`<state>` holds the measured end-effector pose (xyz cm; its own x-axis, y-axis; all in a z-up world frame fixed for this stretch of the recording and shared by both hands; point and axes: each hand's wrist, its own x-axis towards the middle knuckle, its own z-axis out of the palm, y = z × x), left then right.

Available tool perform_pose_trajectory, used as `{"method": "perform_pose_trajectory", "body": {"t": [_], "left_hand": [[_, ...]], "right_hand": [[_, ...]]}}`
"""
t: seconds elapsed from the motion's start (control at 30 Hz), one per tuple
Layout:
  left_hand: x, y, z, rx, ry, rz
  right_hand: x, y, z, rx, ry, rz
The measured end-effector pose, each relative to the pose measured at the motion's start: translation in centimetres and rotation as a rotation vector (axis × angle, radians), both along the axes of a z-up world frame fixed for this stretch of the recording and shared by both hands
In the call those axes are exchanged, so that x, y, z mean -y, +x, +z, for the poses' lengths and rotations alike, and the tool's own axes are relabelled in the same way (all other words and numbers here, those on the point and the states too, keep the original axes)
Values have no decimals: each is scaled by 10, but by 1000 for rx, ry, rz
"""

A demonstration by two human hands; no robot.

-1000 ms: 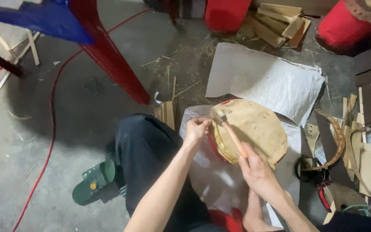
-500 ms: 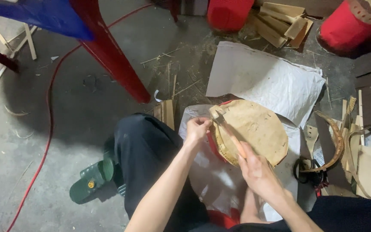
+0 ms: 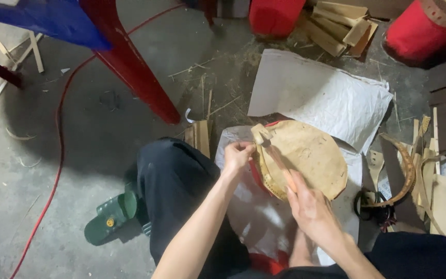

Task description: Assembling a wooden rim onto a circular base for a musical instrument using a hammer and manual shaping.

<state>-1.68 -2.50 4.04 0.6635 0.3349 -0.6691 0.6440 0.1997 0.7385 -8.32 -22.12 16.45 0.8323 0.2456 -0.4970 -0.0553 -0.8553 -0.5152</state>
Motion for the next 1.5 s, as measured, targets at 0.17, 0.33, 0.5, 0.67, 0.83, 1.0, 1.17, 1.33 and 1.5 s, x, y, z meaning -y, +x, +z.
{"method": "perform_pose_trajectory", "body": {"t": [0.17,0.33,0.5,0.67,0.83,1.0,1.17,1.33,1.5], "left_hand": [[-2,4,-19,43,13,6],[-1,0,-19,14,-19,19],[0,2,-27,34,0,35],[2,-7,3,31,-3,25],[8,-17,-10,91,-12,54],[10,-10,-47,72,-25,82],[7,-13,-14,9,5,26],[7,-13,-21,12,-34,41],[10,-9,-47,67,-22,87]], "right_hand": [[-10,4,7,10,-38,95],[2,-3,-10,52,10,59],[-5,2,8,-13,-44,69],[-6,0,2,5,-113,84],[-6,-4,3,3,-123,101],[-6,-4,5,31,-66,120],[-9,-4,11,7,21,74],[-8,-6,18,-13,-38,14],[-5,-5,-10,1,-95,77]]}}
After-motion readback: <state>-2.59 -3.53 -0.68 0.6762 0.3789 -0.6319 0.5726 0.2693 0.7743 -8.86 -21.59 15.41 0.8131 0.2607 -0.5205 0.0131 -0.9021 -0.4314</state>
